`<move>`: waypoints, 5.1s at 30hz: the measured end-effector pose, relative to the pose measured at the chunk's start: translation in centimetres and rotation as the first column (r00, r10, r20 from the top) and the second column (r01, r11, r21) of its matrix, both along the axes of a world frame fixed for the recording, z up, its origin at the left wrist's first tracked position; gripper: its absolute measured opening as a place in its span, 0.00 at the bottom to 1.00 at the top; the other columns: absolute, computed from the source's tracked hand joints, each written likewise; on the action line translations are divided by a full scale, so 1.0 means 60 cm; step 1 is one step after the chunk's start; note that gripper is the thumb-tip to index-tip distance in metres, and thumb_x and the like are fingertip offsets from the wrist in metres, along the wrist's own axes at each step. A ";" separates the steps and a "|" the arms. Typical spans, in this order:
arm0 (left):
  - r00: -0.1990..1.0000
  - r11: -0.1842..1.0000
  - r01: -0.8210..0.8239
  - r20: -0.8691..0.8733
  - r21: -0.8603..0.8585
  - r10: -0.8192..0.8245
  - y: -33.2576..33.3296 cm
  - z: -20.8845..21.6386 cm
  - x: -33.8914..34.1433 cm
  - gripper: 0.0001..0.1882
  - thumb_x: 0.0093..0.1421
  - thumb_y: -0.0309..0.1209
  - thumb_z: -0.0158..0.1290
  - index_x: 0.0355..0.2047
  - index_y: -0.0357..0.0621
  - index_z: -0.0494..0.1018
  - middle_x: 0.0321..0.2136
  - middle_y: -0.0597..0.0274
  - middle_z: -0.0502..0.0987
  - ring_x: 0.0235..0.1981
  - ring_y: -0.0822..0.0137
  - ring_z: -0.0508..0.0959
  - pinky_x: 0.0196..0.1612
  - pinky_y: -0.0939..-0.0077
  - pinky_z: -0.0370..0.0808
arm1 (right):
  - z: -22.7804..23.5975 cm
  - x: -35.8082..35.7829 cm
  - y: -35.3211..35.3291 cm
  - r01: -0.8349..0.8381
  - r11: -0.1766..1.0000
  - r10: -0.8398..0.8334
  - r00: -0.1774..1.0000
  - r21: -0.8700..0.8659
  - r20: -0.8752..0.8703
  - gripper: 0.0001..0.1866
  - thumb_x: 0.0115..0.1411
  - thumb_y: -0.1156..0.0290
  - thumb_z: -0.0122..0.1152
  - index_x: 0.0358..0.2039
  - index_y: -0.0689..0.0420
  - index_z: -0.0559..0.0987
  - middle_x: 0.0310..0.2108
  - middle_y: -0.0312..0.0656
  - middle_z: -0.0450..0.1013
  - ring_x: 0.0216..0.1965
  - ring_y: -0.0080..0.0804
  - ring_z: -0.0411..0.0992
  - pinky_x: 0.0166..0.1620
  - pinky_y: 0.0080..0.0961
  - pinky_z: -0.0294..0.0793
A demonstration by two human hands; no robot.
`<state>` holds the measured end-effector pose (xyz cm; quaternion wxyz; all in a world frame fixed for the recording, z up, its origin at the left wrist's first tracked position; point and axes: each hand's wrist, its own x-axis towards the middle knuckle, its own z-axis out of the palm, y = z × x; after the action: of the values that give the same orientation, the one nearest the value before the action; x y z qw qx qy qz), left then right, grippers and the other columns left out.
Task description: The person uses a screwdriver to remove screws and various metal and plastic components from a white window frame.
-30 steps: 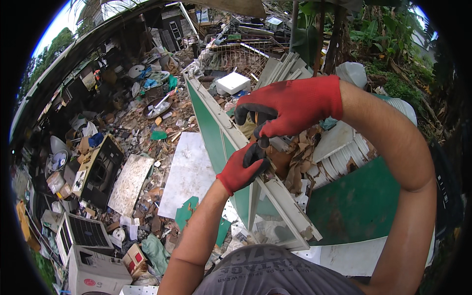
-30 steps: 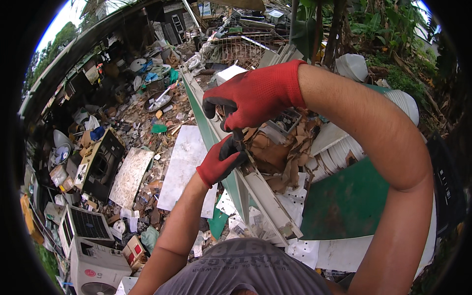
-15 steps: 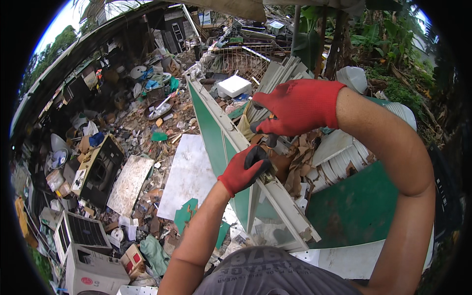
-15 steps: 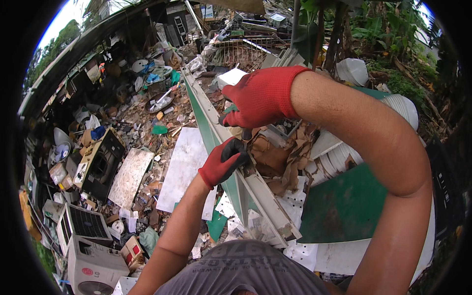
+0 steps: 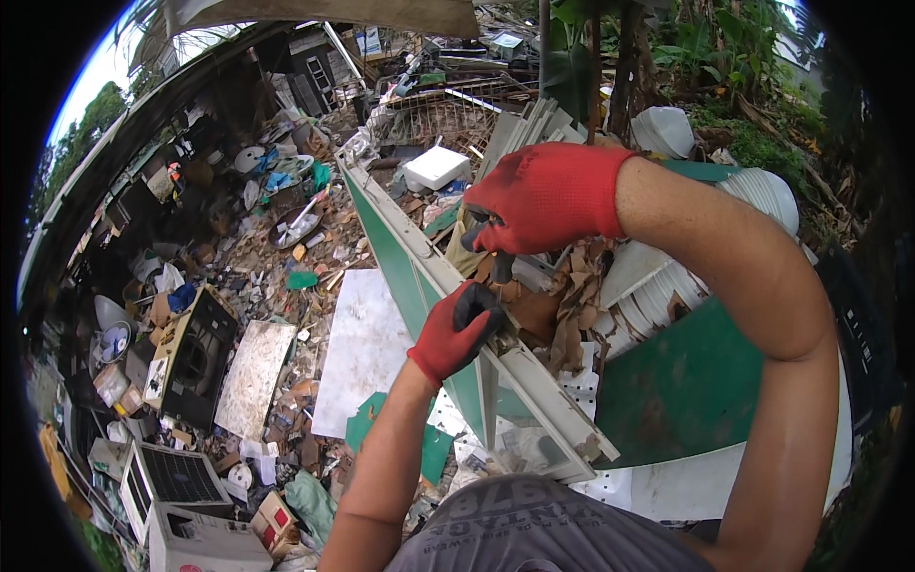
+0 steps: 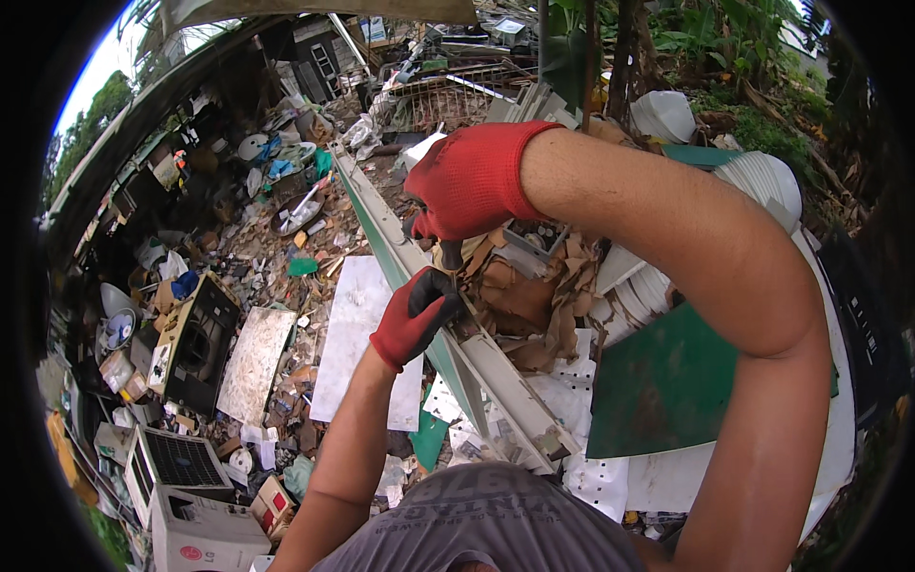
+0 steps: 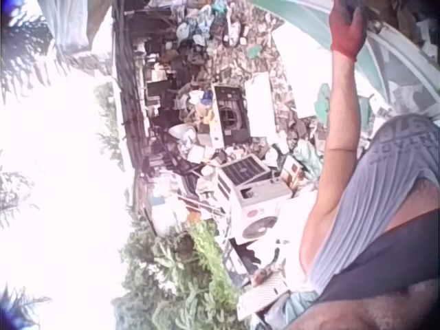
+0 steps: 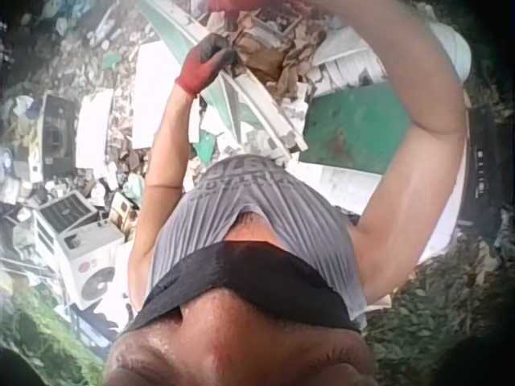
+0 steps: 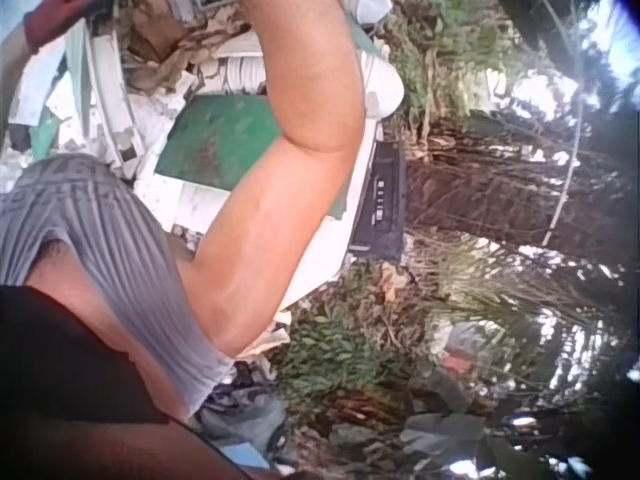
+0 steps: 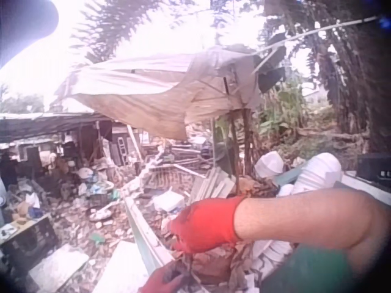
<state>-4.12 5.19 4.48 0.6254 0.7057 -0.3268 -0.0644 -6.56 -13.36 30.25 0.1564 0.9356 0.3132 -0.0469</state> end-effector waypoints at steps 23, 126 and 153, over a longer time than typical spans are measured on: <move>0.998 1.000 -0.016 0.063 -0.018 0.017 0.002 -0.009 0.004 0.15 0.70 0.32 0.53 0.51 0.35 0.74 0.43 0.64 0.81 0.44 0.76 0.76 0.51 0.75 0.73 | -0.023 0.032 -0.023 -0.480 0.727 0.548 0.837 0.491 0.007 0.19 0.50 0.80 0.60 0.45 0.60 0.77 0.45 0.49 0.75 0.47 0.51 0.76 0.50 0.41 0.76; 0.851 0.588 -0.433 0.526 0.683 0.016 0.014 0.111 0.077 0.14 0.60 0.32 0.64 0.46 0.44 0.82 0.39 0.52 0.84 0.42 0.52 0.84 0.47 0.64 0.80 | -0.450 -0.089 -0.077 0.186 0.210 -0.141 0.977 0.960 -0.158 0.33 0.60 0.58 0.72 0.61 0.60 0.73 0.54 0.56 0.77 0.54 0.54 0.77 0.56 0.41 0.77; 0.952 0.951 -0.128 -0.303 -0.280 0.039 -0.045 0.062 0.115 0.08 0.65 0.24 0.60 0.44 0.35 0.78 0.38 0.54 0.84 0.40 0.62 0.85 0.51 0.64 0.82 | -0.470 -0.089 -0.064 0.239 0.079 -0.071 0.970 0.968 -0.234 0.33 0.59 0.62 0.74 0.61 0.61 0.73 0.51 0.49 0.78 0.49 0.38 0.78 0.54 0.32 0.76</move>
<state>2.76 2.51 8.18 0.7677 0.5999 -0.2058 -0.0918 -11.92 -17.23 2.03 -0.5372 0.8197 0.1715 0.1003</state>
